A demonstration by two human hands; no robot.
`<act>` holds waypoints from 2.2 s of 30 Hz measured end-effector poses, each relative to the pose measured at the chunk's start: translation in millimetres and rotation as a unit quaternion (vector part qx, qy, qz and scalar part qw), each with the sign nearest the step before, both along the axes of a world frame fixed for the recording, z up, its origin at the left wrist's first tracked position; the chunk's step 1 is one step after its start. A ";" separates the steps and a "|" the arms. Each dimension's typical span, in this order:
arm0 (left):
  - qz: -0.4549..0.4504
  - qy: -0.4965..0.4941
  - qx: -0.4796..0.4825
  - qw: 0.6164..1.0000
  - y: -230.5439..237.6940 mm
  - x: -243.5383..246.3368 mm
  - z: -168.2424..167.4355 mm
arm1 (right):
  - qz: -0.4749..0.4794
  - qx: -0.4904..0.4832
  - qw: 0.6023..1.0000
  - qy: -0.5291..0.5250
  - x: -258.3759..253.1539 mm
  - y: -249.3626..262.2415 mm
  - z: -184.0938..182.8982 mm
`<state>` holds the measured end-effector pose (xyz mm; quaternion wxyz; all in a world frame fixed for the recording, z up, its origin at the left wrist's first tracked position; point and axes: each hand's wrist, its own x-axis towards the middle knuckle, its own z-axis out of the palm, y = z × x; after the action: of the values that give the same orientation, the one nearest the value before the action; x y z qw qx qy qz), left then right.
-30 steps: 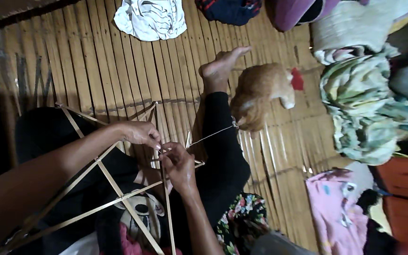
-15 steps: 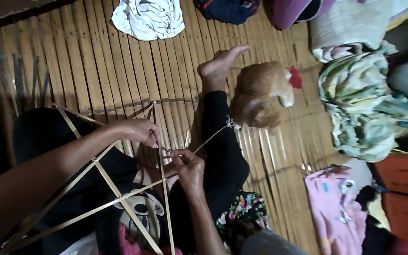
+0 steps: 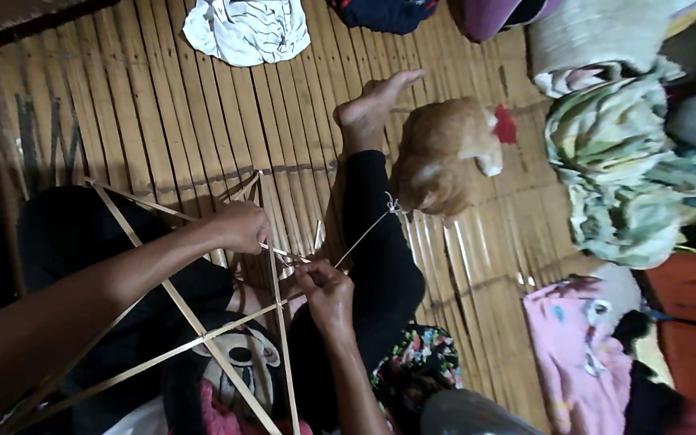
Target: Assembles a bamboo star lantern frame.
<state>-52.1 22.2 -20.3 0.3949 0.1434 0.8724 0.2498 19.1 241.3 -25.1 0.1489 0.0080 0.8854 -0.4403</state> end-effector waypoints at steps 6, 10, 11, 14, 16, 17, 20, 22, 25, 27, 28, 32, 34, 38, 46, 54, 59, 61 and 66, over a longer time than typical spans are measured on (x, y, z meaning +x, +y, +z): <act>-0.010 -0.030 -0.021 0.999 2.2 -3.4 5.7 | -0.014 -0.005 1.000 -0.001 2.9 5.2 2.8; -0.013 -0.033 -0.024 0.999 1.6 -4.5 4.3 | -0.012 0.007 1.000 -0.008 1.4 5.1 3.9; -0.014 -0.034 -0.026 0.999 1.9 -4.7 3.8 | -0.010 0.013 1.000 -0.011 0.8 4.3 3.8; -0.012 -0.036 -0.027 0.999 2.2 -5.2 2.8 | 0.008 0.044 0.999 -0.025 -2.3 0.1 3.2; -0.014 -0.034 -0.025 0.999 1.3 -5.4 3.0 | 0.019 0.070 0.997 -0.033 -5.3 -4.8 3.9; -0.015 -0.033 -0.024 0.999 1.1 -5.5 3.1 | 0.025 0.084 0.995 -0.037 -6.7 -7.1 4.9; -0.013 -0.033 -0.019 0.999 0.8 -5.7 3.3 | 0.043 0.114 0.992 -0.044 -10.7 -12.1 6.1; -0.014 -0.035 -0.017 0.999 0.8 -5.9 3.4 | 0.047 0.122 0.990 -0.050 -13.2 -16.0 7.2; -0.011 -0.042 -0.017 0.999 0.1 -6.1 4.7 | 0.058 0.134 0.988 -0.058 -16.1 -21.9 8.8; -0.011 -0.042 -0.014 0.999 -0.4 -6.3 4.5 | 0.064 0.140 0.986 -0.058 -17.3 -24.8 8.0; -0.010 -0.042 -0.013 0.999 -0.5 -6.3 4.1 | 0.067 0.142 0.986 -0.059 -17.8 -26.2 7.8; -0.003 -0.045 -0.009 0.999 -0.6 -6.7 3.1 | 0.076 0.155 0.983 -0.065 -18.5 -32.6 5.1; 0.004 -0.048 -0.005 0.999 -1.7 -7.0 2.1 | 0.075 0.166 0.981 -0.068 -18.6 -36.4 5.1; 0.024 -0.046 0.021 0.998 -5.5 -6.1 -5.2 | 0.070 0.168 0.982 -0.057 -15.7 -40.9 3.0; 0.240 -0.170 0.122 0.948 -13.5 -1.8 -7.2 | 0.061 0.188 0.979 -0.056 -12.4 -43.9 -0.1; 0.170 -0.184 0.024 0.968 -6.9 -10.9 -2.0 | 0.058 0.184 0.980 -0.044 -9.8 -44.4 -2.8; 0.167 -0.172 0.004 0.971 -4.2 -11.4 -5.3 | 0.057 0.189 0.980 -0.040 -9.8 -45.1 -4.7; 0.170 -0.165 0.000 0.971 -2.8 -11.0 -6.5 | 0.058 0.187 0.980 -0.044 -10.2 -45.6 -4.0; 0.192 -0.162 0.059 0.966 -5.4 -5.5 -5.9 | 0.057 0.158 0.985 -0.027 -9.3 -42.8 -6.1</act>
<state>-57.6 16.9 -26.3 0.4665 -0.0459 0.7918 0.3916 9.8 198.5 -31.1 0.1942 -0.0070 0.9385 -0.2855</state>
